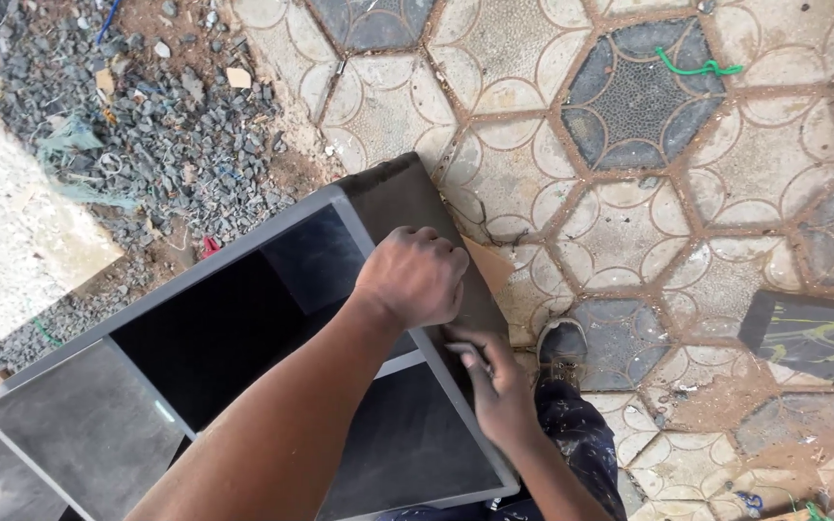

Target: The person sands the edges and side panels of a dark-colored wooden cabinet using a sanding block. They work on the top edge and then move to the side, smoothing the surface with consistent strokes.

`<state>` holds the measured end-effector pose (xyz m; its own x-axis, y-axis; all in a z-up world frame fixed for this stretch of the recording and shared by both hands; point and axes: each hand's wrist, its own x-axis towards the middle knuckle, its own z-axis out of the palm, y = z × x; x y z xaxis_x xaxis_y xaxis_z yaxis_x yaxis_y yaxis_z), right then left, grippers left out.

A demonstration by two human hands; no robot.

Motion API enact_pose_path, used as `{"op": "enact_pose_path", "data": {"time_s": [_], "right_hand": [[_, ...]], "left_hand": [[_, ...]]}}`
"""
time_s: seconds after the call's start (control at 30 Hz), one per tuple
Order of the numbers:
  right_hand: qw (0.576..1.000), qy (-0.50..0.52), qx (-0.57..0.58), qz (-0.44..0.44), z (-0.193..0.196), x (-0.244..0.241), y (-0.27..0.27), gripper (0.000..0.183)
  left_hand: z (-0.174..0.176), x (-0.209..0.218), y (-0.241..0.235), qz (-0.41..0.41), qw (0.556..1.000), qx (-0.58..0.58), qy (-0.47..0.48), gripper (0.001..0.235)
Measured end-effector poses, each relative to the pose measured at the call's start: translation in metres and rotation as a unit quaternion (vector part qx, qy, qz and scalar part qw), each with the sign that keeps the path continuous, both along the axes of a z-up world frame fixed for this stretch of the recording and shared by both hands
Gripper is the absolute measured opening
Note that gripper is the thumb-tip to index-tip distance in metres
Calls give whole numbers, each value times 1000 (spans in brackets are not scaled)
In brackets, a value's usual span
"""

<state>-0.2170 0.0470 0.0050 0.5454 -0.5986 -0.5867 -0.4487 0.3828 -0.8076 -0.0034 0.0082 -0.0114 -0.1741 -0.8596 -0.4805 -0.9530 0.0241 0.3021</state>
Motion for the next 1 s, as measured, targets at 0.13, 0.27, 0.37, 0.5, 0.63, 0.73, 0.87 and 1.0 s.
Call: {"op": "enact_pose_path", "data": {"time_s": [0.13,0.27,0.37,0.5,0.63,0.73,0.87,1.0], "right_hand": [[998,65,21,7,-33,-8,1,32],[996,67,41,31,-33,-10,10,36],[996,50,67,24,-10,14,-11,41],[993,48,105,10,29,22,-26,41],[989,122,67,49,10,6,-13,36],[982,160,81,53,5,5,-17,35],[997,55,26,49,-20,-13,3,37],[994,94,-7,57,-5,-1,0,31]], "left_hand": [[5,3,-5,14,1000,7,12,22],[15,1,-6,20,999,44,10,26],[25,3,-14,61,998,8,16,26],[37,0,-29,201,977,1,67,32],[39,-4,-21,157,987,-19,28,29],[30,-3,-28,153,987,-33,18,31],[23,-7,-18,148,987,59,28,43],[4,-11,-17,174,985,3,-16,41]]}}
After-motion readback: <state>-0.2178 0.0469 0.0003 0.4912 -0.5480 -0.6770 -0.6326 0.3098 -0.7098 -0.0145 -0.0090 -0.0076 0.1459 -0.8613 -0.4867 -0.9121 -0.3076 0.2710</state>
